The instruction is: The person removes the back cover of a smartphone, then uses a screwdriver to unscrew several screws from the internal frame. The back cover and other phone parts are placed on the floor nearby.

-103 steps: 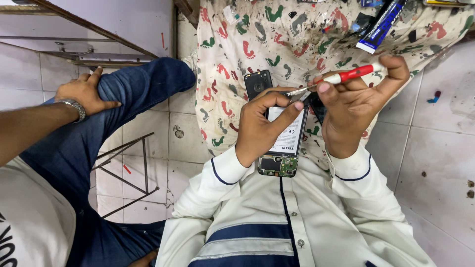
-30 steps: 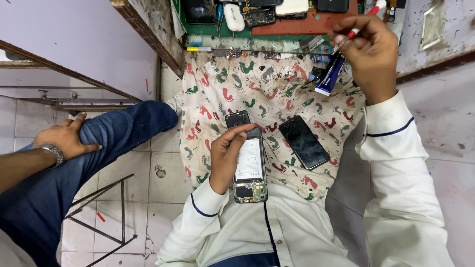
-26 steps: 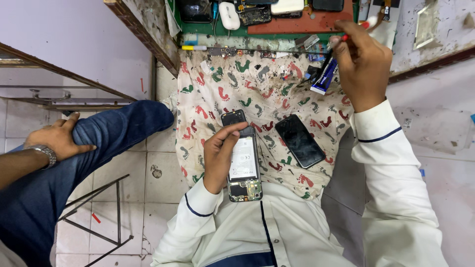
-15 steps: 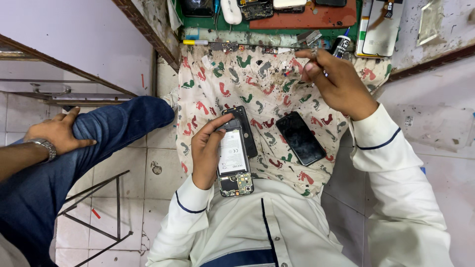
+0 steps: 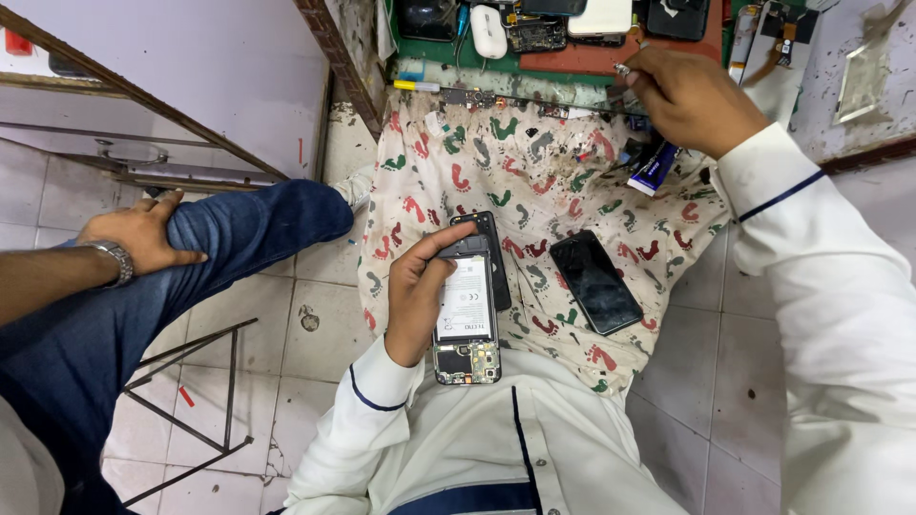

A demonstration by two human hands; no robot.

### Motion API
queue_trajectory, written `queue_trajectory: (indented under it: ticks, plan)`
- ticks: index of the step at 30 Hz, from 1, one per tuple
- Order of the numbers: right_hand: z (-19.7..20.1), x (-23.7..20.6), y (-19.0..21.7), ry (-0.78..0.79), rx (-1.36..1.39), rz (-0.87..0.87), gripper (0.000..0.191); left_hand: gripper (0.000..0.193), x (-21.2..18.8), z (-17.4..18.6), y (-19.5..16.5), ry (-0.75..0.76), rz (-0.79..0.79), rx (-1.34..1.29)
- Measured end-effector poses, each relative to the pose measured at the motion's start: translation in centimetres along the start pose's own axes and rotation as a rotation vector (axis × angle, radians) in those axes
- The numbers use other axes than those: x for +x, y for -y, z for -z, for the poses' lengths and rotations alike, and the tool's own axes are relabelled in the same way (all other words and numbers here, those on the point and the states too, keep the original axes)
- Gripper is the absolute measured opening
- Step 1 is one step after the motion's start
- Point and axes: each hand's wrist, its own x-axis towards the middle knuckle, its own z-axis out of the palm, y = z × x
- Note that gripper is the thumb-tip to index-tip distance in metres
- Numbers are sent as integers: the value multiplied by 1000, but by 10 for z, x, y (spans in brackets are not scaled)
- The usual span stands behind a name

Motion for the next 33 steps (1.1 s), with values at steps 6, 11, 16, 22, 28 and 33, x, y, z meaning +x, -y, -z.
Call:
queue_trajectory:
  ticks: [6, 11, 16, 22, 28, 33]
  plan:
    - [13, 28, 1, 123, -481, -64, 23, 54, 6, 15, -10, 16, 19, -11]
    - [21, 30, -3, 141, -678, -14, 27, 55, 5, 15, -5, 27, 10, 4]
    - [25, 17, -8, 235, -713, -115, 24, 55, 1, 3, 6, 12, 10, 15]
    - [20, 22, -12, 244, -662, -67, 25, 55, 0, 1, 7, 23, 8, 49]
    - [25, 20, -14, 340, -697, -125, 23, 56, 0, 2, 7, 24, 7, 47]
    - [25, 19, -15, 311, -731, -129, 24, 56, 3, 3, 9, 33, -6, 60]
